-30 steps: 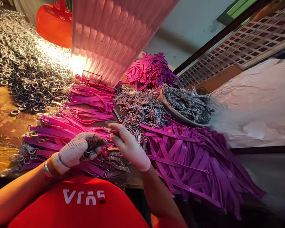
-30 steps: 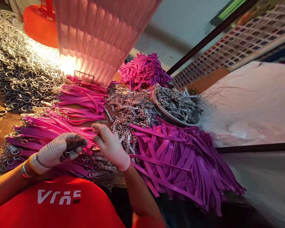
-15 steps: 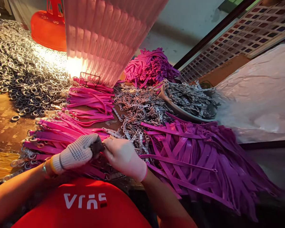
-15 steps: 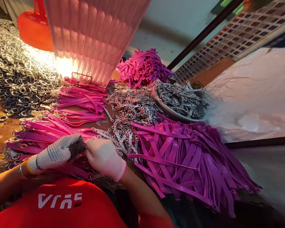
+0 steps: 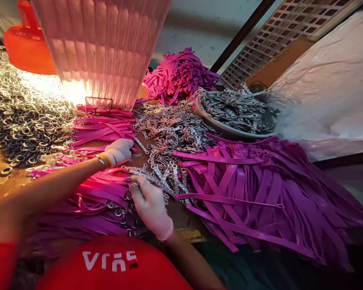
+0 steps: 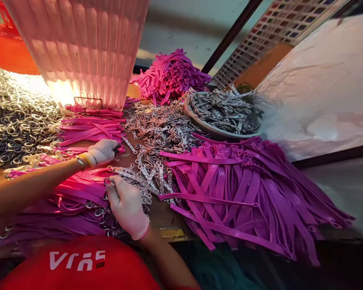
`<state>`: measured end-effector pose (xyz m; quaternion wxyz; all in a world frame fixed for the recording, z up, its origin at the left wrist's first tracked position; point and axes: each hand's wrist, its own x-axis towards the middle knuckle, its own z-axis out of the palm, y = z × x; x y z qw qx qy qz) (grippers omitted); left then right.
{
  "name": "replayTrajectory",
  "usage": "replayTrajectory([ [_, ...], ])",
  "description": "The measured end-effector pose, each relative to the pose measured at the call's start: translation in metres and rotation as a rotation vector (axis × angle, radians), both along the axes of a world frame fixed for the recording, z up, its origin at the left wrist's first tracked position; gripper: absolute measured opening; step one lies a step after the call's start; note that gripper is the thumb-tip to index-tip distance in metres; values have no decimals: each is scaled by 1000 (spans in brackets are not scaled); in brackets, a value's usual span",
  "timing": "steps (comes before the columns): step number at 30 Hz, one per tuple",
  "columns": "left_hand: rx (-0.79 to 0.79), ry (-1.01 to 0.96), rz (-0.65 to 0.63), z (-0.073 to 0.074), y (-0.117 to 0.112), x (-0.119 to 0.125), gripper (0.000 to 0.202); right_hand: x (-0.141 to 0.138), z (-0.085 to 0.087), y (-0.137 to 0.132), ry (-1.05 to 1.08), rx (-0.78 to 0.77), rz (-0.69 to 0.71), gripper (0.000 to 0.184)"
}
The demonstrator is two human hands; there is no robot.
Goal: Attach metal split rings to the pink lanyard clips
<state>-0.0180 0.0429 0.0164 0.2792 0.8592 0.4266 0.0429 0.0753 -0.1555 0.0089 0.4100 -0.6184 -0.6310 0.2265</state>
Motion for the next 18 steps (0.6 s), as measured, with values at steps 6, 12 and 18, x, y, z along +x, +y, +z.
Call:
replayTrajectory([
  [6, 103, 168, -11, -30, 17, 15, 25, 0, -6, -4, 72, -39, 17, 28],
  [12, 122, 30, -29, 3, 14, -19, 19, 9, 2, 13, 106, -2, -32, 31],
  [18, -325, -484, 156, 40, -37, -78, 19, -1, 7, 28, 45, 97, 22, 31],
])
